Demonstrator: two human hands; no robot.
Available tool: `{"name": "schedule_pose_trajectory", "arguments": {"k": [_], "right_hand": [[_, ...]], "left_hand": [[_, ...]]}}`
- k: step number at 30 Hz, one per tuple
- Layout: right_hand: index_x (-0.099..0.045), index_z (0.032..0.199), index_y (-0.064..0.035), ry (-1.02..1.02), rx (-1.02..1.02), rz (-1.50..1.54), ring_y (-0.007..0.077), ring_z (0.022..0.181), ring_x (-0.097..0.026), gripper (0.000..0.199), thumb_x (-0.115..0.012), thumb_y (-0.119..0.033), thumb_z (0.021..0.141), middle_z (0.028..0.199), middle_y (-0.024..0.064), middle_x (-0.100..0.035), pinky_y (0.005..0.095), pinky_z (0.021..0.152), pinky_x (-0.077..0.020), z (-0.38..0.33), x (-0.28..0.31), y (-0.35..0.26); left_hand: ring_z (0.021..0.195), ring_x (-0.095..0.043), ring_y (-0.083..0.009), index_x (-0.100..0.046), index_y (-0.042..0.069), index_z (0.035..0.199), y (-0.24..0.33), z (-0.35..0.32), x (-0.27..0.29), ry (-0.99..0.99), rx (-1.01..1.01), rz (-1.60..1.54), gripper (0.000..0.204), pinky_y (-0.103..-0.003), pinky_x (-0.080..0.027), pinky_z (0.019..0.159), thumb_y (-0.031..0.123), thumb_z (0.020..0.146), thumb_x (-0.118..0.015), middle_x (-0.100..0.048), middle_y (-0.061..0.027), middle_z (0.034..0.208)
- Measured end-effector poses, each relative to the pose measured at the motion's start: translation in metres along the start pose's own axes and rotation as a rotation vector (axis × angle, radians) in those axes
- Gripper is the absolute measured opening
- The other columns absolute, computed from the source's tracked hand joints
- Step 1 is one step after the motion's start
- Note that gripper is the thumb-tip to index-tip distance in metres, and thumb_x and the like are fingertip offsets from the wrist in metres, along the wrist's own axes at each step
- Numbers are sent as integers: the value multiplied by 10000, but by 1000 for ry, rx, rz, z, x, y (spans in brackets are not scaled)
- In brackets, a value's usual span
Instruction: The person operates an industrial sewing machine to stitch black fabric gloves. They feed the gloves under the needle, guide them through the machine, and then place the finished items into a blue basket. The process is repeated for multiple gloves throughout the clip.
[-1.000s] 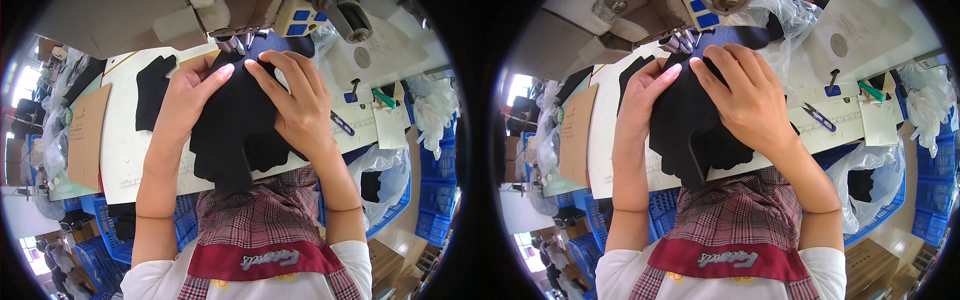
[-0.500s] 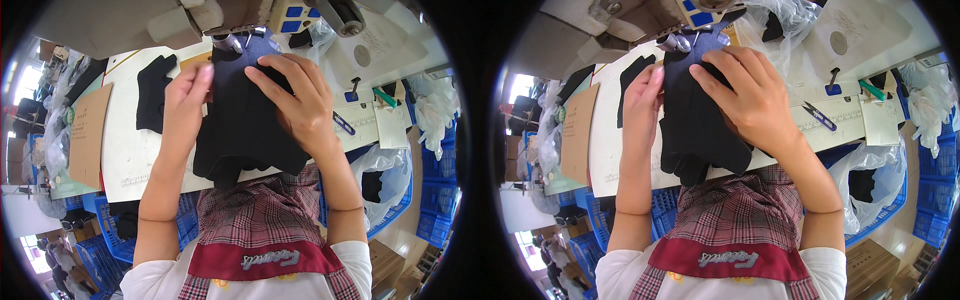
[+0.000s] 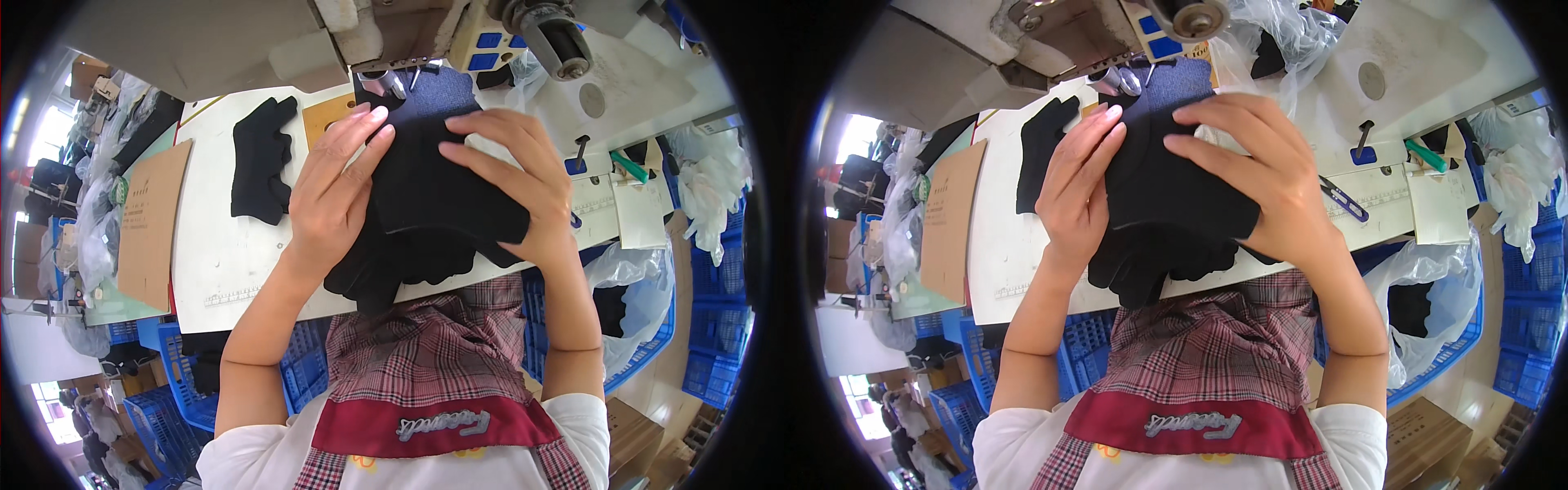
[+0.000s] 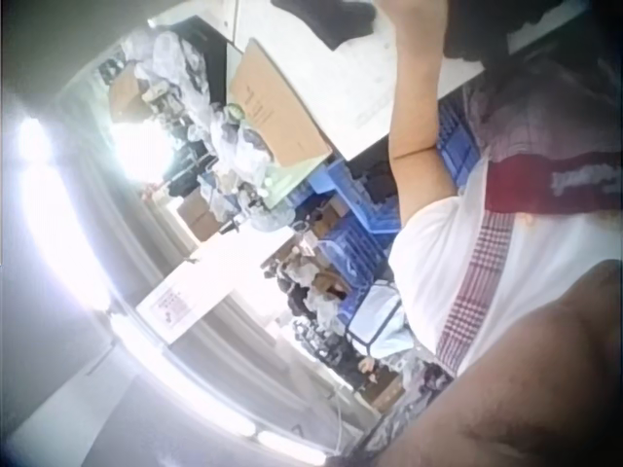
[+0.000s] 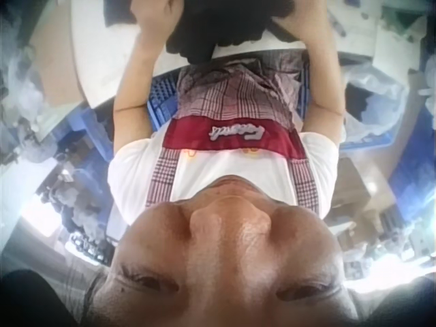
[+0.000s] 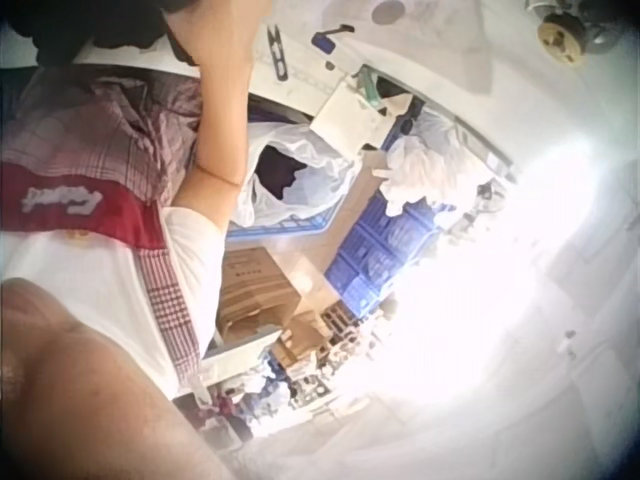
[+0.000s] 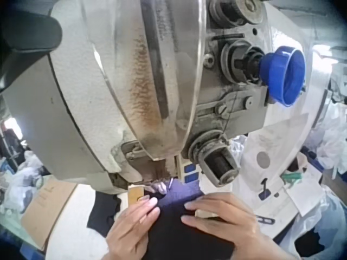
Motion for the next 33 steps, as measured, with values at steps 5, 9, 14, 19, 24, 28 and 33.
{"name": "schedule_pose_trajectory", "arguments": {"k": [5,9,14,19,24,28,33], "right_hand": [[-717,1075,-50,-58,-8,-94,307,1042,-613,499,-712,-52,576,1148,100,-652,405,860,-515,-7,1,-13],[-703,1123,-61,-67,-23,-244,285,1013,-593,516,-683,-37,609,1118,83,-606,398,844,-502,2,-9,-17],[-701,1146,-68,-53,5,-352,278,1004,-571,467,-641,-55,683,1096,89,-571,391,839,-487,5,-22,-10],[-701,1144,-65,-27,23,-403,288,1026,-571,450,-629,-64,699,1118,100,-578,391,861,-483,7,-26,-7],[-700,1139,-62,3,51,-431,287,1044,-573,448,-629,-68,697,1145,104,-588,392,881,-481,7,-27,-4],[-700,1123,-58,22,66,-428,283,1051,-573,426,-634,-70,703,1150,101,-591,394,883,-479,7,-28,-2],[-699,1098,-52,54,84,-408,279,1039,-580,379,-647,-68,724,1133,97,-597,393,874,-479,7,-30,-2]], "left_hand": [[1154,-636,-320,-702,-27,1126,-5,2,-4,25,-4,21,445,-389,-478,1029,-176,737,-547,-676,-159,1175],[1145,-640,-309,-700,0,1147,-8,4,-7,57,-5,55,486,-376,-484,1016,-195,730,-544,-676,-146,1166],[1121,-637,-326,-693,23,1155,-12,7,-10,77,-6,76,474,-383,-510,943,-167,730,-605,-671,-142,1162],[1103,-641,-328,-692,24,1148,-17,8,-12,95,2,103,450,-372,-521,913,-160,740,-633,-678,-145,1135],[1069,-662,-306,-699,22,1145,-19,9,-15,117,40,109,437,-346,-529,899,-161,759,-607,-688,-151,1105],[1019,-678,-312,-697,22,1129,-16,8,-16,132,43,161,372,-348,-536,876,-120,789,-644,-695,-159,1096],[967,-693,-325,-675,26,1125,-9,7,-18,132,28,233,296,-354,-547,839,-59,841,-671,-704,-175,1081]]}}
Point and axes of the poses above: each hand's wrist, its own z-axis towards the middle knuckle, its own x-axis out of the back of the hand, y = z × x, the point moved 6 cm from there along z, towards the middle knuckle
